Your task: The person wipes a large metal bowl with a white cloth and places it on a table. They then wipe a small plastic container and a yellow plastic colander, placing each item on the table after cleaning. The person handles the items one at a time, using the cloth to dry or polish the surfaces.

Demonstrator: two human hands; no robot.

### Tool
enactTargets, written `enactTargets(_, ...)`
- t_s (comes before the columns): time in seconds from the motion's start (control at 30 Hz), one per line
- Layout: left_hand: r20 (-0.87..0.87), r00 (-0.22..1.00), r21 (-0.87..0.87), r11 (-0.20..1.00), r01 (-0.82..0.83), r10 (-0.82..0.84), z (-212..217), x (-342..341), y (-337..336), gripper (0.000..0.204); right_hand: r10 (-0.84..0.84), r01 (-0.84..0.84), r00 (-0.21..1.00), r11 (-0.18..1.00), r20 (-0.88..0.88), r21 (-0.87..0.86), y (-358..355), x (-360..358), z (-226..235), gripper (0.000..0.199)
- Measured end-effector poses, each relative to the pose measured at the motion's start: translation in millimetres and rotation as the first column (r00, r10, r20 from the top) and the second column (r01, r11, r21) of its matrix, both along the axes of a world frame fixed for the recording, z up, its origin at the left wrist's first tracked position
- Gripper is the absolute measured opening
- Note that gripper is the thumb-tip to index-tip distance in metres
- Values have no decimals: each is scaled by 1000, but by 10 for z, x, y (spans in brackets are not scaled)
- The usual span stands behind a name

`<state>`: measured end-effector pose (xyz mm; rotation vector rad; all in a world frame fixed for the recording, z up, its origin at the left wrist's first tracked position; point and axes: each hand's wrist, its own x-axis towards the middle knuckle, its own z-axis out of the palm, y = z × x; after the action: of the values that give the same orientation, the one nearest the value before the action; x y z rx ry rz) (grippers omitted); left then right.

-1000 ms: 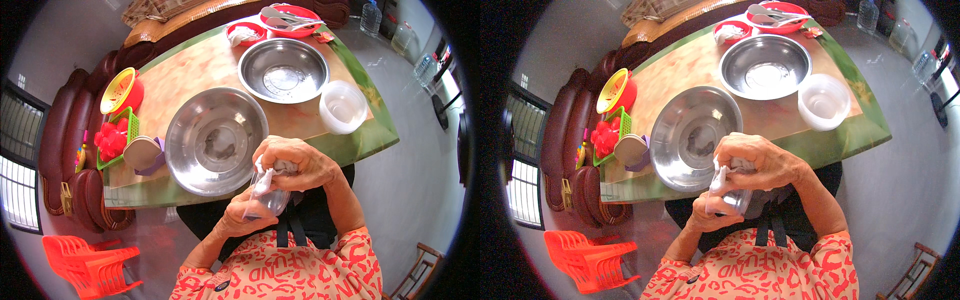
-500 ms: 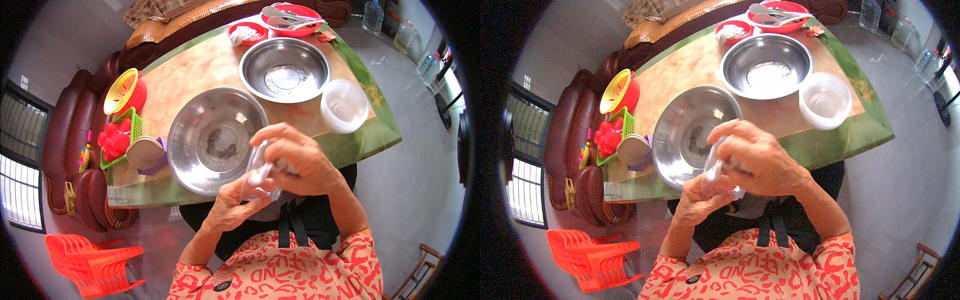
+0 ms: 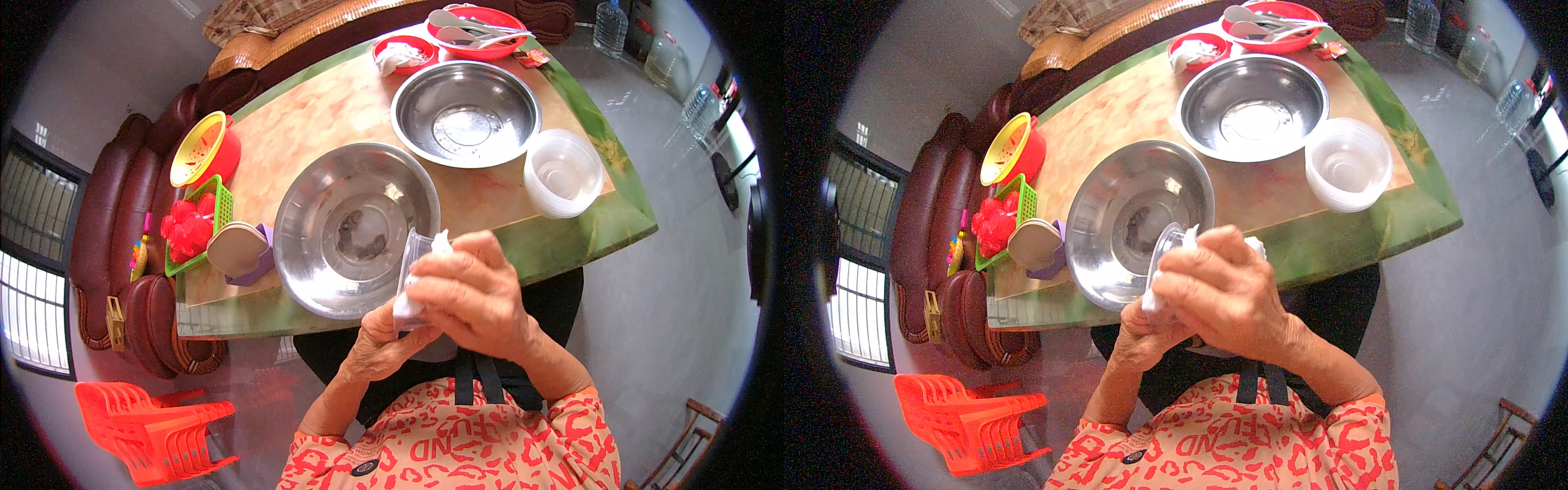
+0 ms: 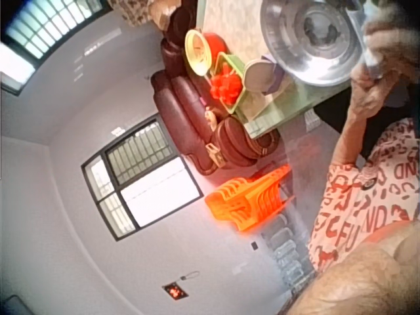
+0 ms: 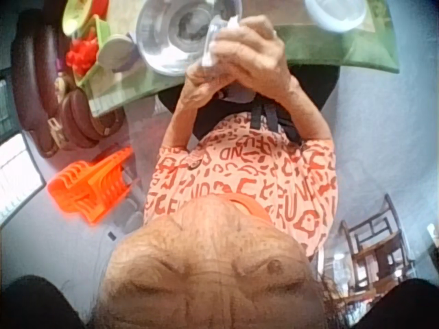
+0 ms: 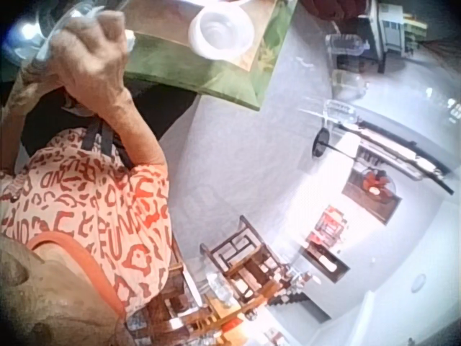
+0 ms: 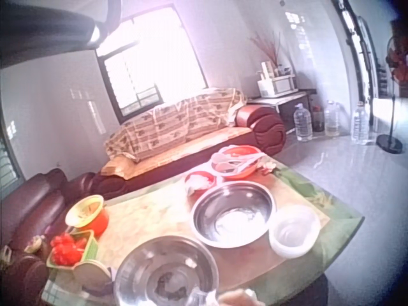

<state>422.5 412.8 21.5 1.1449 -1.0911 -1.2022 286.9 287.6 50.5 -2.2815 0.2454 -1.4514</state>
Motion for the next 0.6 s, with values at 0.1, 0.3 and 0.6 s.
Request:
enactTargets(0.1,35,997,-9,997,73,-72,-37,13,-35,18,17,-15,1000,992,-14,128,-169,18,-4,17)
enactTargets(0.3,-61,994,-17,996,88,-89,31,-16,-68,13,50,-49,999,963,0,264,-228,52,-109,16)
enactTargets(0.6,-53,999,-70,998,-2,-2,-2,-14,64,23,-28,29,1000,997,9,-78,155,-78,-4,26)
